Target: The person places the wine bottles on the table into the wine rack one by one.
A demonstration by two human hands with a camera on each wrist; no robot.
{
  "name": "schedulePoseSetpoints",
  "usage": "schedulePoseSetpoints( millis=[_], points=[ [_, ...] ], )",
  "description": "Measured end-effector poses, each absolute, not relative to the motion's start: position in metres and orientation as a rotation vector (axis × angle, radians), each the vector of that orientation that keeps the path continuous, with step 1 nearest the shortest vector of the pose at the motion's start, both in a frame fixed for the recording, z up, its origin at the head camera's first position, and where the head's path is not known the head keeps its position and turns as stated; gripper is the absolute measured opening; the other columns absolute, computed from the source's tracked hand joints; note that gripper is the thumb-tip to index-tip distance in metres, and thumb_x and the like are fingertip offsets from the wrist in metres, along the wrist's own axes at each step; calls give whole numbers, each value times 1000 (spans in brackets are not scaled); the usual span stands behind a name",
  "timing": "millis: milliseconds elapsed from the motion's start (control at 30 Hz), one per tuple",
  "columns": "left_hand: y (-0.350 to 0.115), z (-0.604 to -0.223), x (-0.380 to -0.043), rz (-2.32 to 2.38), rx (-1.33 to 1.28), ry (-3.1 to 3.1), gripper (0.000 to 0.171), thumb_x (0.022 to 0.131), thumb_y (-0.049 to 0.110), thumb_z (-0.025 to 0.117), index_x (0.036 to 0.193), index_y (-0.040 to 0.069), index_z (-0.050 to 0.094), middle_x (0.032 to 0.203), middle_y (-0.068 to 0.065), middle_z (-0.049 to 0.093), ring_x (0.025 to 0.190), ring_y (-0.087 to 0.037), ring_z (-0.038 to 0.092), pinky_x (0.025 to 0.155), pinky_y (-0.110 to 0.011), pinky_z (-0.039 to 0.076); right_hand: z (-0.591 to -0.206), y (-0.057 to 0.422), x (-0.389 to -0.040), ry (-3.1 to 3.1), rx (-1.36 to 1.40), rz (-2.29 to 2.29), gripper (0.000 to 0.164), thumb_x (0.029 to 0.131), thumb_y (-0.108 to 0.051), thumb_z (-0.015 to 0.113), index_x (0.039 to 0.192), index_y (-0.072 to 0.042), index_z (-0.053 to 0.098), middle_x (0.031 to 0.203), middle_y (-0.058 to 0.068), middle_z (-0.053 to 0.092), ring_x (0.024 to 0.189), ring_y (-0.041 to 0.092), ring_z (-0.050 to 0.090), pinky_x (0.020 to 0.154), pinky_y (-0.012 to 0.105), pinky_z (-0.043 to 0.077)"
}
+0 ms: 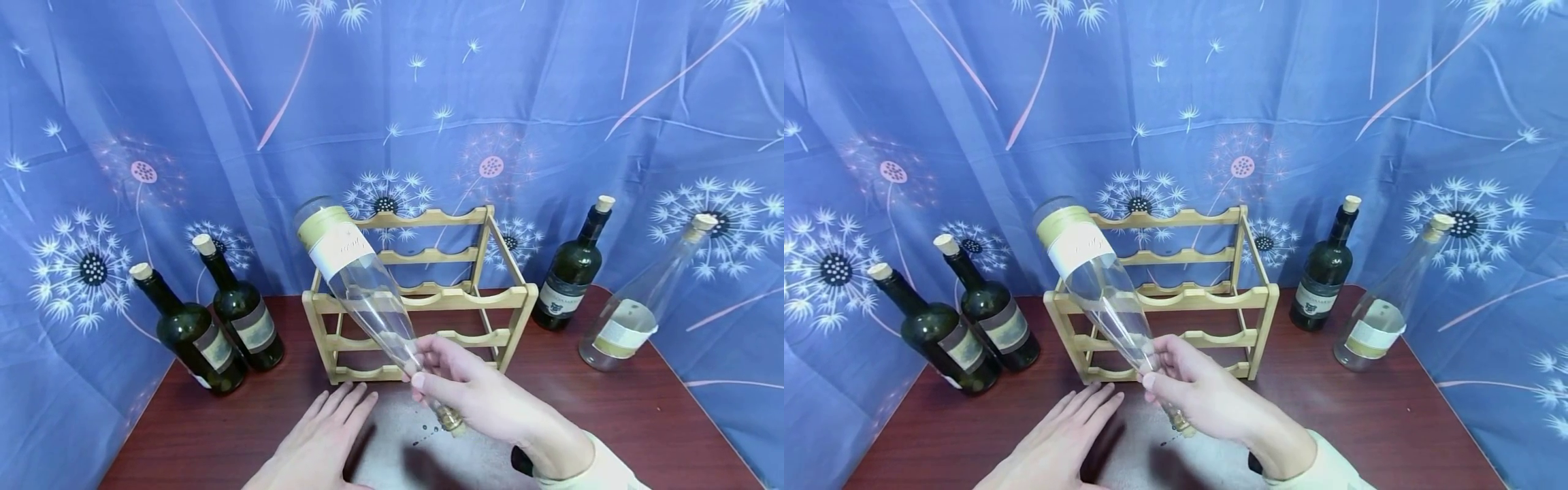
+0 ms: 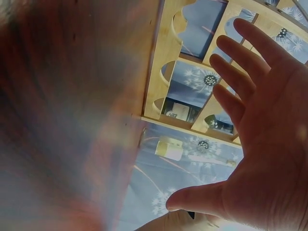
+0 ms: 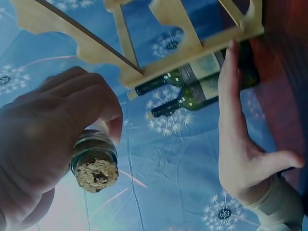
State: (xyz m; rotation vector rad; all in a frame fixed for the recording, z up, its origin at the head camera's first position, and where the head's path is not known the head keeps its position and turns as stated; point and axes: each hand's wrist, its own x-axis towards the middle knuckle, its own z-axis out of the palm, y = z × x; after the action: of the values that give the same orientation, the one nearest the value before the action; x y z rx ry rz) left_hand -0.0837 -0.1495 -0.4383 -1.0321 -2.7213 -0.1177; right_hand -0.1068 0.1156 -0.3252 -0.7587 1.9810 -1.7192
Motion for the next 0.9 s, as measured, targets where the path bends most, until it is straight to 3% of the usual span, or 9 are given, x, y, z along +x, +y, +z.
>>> schedulePoseSetpoints(
  millis=[400, 633, 767, 900],
  points=[
    [-151, -438, -83, -136, -1028, -2731, 117, 62, 94, 41, 144, 10, 42, 144, -10, 43, 134, -33, 35, 102, -52, 34, -320, 75, -118, 1664, -569, -2033, 39, 96, -5, 53, 132, 1, 39, 114, 19, 52, 94, 24, 58, 80, 30, 50],
    [-151, -437, -82, -134, -1009, -2733, 116, 63, 94, 40, 147, 13, 39, 148, -7, 39, 133, -29, 37, 101, -52, 36, -326, 55, -122, 1418, -470, -2189, 39, 98, -6, 52, 131, 7, 35, 117, 24, 54, 103, 34, 63, 88, 41, 50],
    [-150, -437, -81, -133, -988, -2746, 117, 62, 95, 37, 148, 15, 37, 149, -4, 36, 133, -26, 36, 100, -53, 36, -329, 45, -122, 1347, -423, -2256, 41, 98, -8, 53, 132, 4, 33, 121, 24, 52, 107, 39, 61, 85, 44, 52],
    [-149, -437, -82, -141, -987, -2741, 116, 61, 94, 41, 148, 17, 36, 145, -3, 41, 132, -25, 37, 98, -54, 37, -331, 37, -122, 1349, -385, -2294, 44, 97, -12, 56, 132, 1, 32, 124, 21, 51, 100, 41, 64, 75, 46, 55]
  ],
)
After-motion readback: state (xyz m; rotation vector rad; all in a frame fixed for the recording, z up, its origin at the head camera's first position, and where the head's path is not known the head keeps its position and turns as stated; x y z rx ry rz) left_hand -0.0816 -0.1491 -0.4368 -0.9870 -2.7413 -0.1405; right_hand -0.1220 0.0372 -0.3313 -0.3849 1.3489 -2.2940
